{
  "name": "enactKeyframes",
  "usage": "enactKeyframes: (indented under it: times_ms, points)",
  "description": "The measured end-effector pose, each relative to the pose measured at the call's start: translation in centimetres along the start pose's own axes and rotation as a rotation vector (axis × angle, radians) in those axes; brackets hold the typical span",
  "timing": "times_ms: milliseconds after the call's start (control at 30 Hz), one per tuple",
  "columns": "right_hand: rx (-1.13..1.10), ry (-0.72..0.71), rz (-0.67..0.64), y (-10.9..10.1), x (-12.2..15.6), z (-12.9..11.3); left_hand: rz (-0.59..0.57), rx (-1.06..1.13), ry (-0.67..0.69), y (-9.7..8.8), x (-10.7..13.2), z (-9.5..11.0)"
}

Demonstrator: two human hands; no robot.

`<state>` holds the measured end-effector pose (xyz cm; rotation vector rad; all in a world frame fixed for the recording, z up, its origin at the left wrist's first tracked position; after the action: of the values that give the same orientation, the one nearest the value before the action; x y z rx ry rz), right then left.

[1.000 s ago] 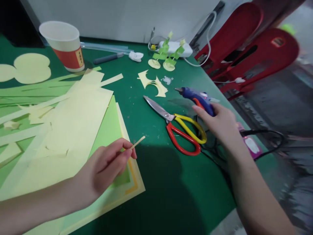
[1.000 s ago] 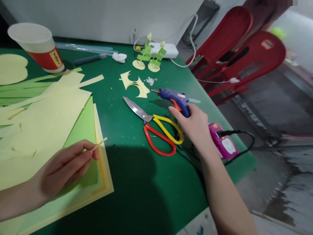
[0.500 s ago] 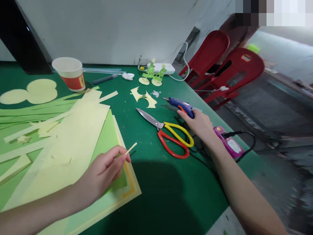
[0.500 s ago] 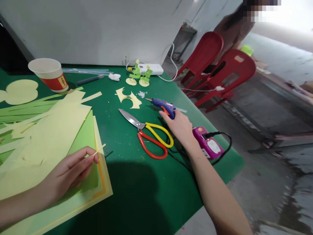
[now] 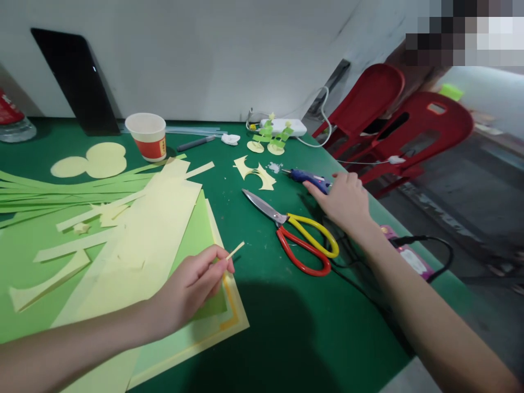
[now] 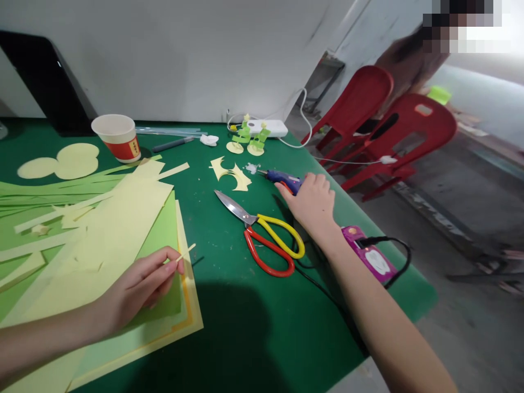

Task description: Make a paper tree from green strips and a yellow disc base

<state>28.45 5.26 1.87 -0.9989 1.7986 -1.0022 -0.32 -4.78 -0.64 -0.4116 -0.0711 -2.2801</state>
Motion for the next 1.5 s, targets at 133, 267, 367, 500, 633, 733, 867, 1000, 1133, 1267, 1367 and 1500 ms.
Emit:
enactKeyframes:
  times_ms: [133,267,367,500,633,733,867,1000,1133,1267,1367,1500]
  points:
    - [-0.182,-0.344,0.02,-0.6,1.0,-4.8,0.041,0.019,0.003,-0.1,0.2,0.0]
    - [-0.377,-0.743,-0.134,1.4,3.6,-11.9,0.061,-0.029,0.13,0.0,0.8,0.3]
    - [-0.477,-1.02,-0.29,3.7,6.4,-18.0,0.117,-0.072,0.283,0.2,1.5,0.8]
    - [-0.565,-1.238,-0.401,6.1,10.3,-25.3,0.133,-0.119,0.401,0.4,1.9,1.0]
    - [-0.64,-1.237,-0.425,7.5,12.7,-29.6,0.125,-0.124,0.457,0.3,1.7,1.1]
    - [-0.637,-1.212,-0.435,8.3,13.4,-31.5,0.122,-0.153,0.496,0.2,1.7,1.3]
    - [-0.639,-1.218,-0.498,9.1,13.7,-33.2,0.13,-0.187,0.514,0.2,1.9,1.4]
    - [-0.804,-1.153,-0.516,8.1,13.0,-32.1,0.147,-0.203,0.5,0.2,2.0,1.4]
    - [-1.057,-1.12,-0.396,4.3,11.4,-26.8,0.139,-0.221,0.448,0.2,2.1,1.4]
    - [-1.06,-1.004,-0.208,0.1,9.8,-20.0,0.128,-0.15,0.397,0.4,2.1,1.1]
    - [-0.997,-0.877,-0.141,-2.0,9.0,-15.7,0.1,-0.075,0.364,0.6,2.1,0.8]
    - [-1.057,-0.749,-0.155,-3.5,8.9,-12.1,0.081,0.019,0.301,0.6,1.9,0.4]
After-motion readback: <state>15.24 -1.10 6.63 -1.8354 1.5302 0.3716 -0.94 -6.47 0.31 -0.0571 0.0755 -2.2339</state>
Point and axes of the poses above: each hand's wrist, its own x-axis away from the middle knuckle, its own y-axis out of the palm, z = x × y, the point moved 4 cm from there along -x, towards the middle knuckle, and after that the axes turned 11 degrees about -x, right-handed, at the moved point
